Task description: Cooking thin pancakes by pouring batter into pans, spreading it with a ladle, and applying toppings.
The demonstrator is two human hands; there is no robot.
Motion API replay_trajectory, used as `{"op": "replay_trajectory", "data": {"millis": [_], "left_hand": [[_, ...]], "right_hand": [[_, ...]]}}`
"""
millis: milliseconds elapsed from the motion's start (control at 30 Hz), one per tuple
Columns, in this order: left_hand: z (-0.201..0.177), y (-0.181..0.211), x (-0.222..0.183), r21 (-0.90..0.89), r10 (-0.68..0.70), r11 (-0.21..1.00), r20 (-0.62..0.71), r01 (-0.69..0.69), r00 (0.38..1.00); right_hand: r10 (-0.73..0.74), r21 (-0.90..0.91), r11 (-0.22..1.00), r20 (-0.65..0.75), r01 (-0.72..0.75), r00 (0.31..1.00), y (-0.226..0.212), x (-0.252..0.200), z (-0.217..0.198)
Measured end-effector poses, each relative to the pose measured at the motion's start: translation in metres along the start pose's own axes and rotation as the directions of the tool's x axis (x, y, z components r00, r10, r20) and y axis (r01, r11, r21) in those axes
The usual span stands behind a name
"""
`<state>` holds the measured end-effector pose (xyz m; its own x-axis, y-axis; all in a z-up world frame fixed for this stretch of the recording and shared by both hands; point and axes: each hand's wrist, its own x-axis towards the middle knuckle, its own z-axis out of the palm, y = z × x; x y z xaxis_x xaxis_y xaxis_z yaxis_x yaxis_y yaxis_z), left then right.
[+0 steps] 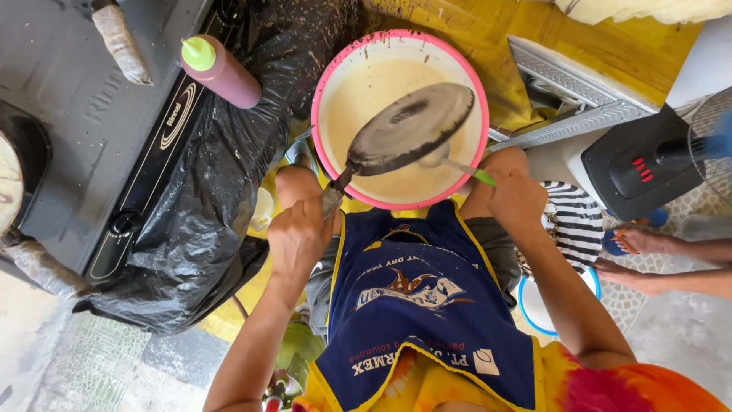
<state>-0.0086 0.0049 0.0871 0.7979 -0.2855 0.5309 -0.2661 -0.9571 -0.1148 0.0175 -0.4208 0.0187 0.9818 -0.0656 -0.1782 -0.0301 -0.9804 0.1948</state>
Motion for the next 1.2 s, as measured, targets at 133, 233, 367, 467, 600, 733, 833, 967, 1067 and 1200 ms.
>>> {"op": "replay_trajectory", "data": {"millis": [133,233,367,467,600,733,833,967,1067,1200], "left_hand": [[0.051,0.011,-0.019,0.017,0.012,1.000,-0.007,-0.012,1.000],[0.056,0.019,-0.016,0.014,-0.054,0.998,-0.008,0.054,0.999],[0.062,0.021,-0.017,0.006,-0.078,0.997,-0.079,0.079,0.994],[0.074,0.026,-0.027,-0.001,-0.126,0.992,-0.038,0.126,0.991],[0.074,0.031,-0.029,-0.292,-0.274,0.904,0.162,0.312,0.948],[0.089,0.041,-0.029,-0.553,-0.440,0.375,0.600,0.744,0.668],[0.087,0.057,-0.034,-0.491,-0.279,-0.005,0.838,0.871,0.470],[0.100,0.089,-0.049,-0.329,0.004,-0.508,0.923,0.797,0.384],[0.058,0.052,-0.006,-0.310,0.041,-0.497,0.925,0.810,0.378],[0.030,-0.021,0.052,-0.390,-0.054,-0.315,0.917,0.865,0.394]], "right_hand": [[-0.071,0.025,0.997,-0.028,0.072,0.997,-0.021,-0.012,0.007],[-0.107,0.005,0.994,-0.066,0.108,0.992,-0.044,-0.020,-0.030],[-0.061,0.180,0.983,0.206,0.024,0.977,-0.061,-0.018,-0.065],[-0.074,0.133,0.990,0.264,0.040,0.962,-0.067,-0.019,-0.056],[-0.110,-0.056,0.990,0.241,0.127,0.964,-0.099,-0.024,-0.117],[-0.247,-0.014,0.969,-0.013,0.247,0.969,-0.126,0.019,-0.076],[-0.446,0.823,0.363,-0.258,0.437,0.857,-0.248,0.019,-0.177],[-0.659,0.871,-0.279,0.133,-0.404,0.741,-0.421,0.089,-0.214],[-0.618,0.737,-0.416,0.200,-0.532,0.760,-0.506,0.160,-0.245],[-0.752,0.636,-0.338,0.261,-0.694,0.606,-0.528,0.217,-0.305]]}}
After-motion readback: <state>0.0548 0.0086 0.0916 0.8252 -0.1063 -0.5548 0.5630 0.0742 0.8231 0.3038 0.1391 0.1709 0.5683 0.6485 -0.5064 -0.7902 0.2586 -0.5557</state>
